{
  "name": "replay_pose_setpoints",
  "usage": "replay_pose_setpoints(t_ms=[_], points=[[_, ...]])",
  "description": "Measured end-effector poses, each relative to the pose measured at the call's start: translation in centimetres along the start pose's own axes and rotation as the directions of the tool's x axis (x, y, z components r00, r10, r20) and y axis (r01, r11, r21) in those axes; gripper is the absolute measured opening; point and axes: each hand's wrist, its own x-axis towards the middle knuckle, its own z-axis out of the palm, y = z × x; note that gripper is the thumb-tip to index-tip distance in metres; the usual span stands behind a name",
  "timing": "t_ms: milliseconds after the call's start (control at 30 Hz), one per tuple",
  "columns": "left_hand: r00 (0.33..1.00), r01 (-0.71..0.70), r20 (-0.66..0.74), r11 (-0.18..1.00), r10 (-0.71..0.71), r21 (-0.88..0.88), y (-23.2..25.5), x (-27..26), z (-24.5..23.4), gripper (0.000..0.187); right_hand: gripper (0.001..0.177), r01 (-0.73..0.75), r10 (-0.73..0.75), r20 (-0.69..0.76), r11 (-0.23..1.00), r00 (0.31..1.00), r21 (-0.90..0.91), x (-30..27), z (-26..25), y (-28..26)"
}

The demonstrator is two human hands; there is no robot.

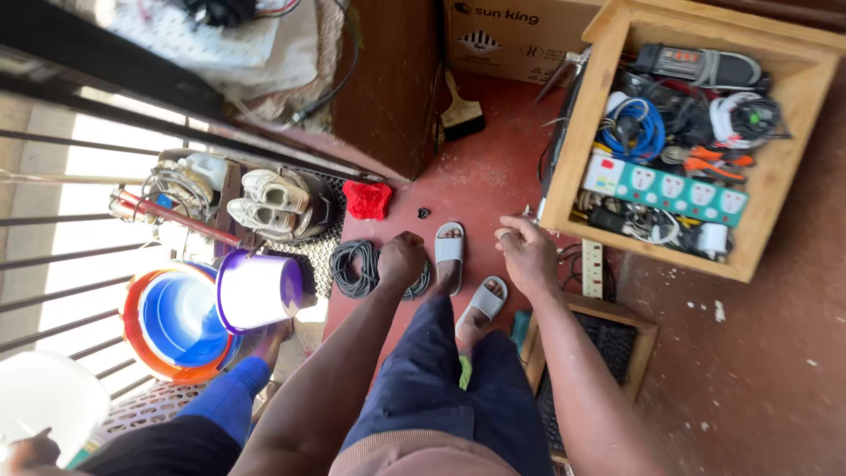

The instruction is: The person sorts through a wooden drawer containing various electronic components and cables, picking up items such as chargers, adapters, a pair of pliers, and an extension cord. They handle a circuit board with attached wires, wipe it with a cloth, and then place a pink cloth over the contents of the drawer before closing it.

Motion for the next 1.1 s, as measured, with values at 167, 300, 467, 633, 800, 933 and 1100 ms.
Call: replay_pose_setpoints(t_ms=[167,300,467,633,800,933,1100], points=[[0.998,0.056,-0.034,0.994,-0.059,-0.097,-2.1,12.4,7.1,0.023,0.029,-0.083,0.089,-0.051,0.991,0.995,0.105,9.1,5.3,6.2],[0.945,-0.234,-0.225,0.971,0.237,0.038,-6.7,25.0,17.1,0.017,0.027,-0.095,0.124,-0.1,0.962,0.987,0.256,15.8,10.2,12.4],[0.971,-0.042,-0.238,0.994,0.016,-0.105,-8.4,41.3,25.4,0.017,0.03,-0.046,0.1,-0.111,0.909,0.989,0.414,22.2,14.3,19.2],[0.972,0.014,-0.231,0.994,-0.038,-0.104,-9.7,52.3,30.4,0.017,0.032,0.007,0.037,-0.133,0.948,0.99,0.319,27.5,14.8,22.1],[0.977,0.035,-0.207,0.992,-0.06,-0.122,-9.7,58.9,35.3,0.017,0.03,0.198,-0.175,-0.175,0.972,0.969,0.124,29.3,14.0,23.9],[0.968,-0.086,-0.247,0.976,0.035,-0.198,-7.1,57.5,37.5,0.018,0.03,0.068,-0.053,-0.2,0.996,0.978,0.065,29.2,14.1,25.3],[0.947,-0.222,-0.289,0.94,0.143,-0.261,-5.6,37.2,27.9,0.018,0.025,-0.046,0.074,-0.348,0.995,0.935,0.088,25.7,15.0,21.0]])
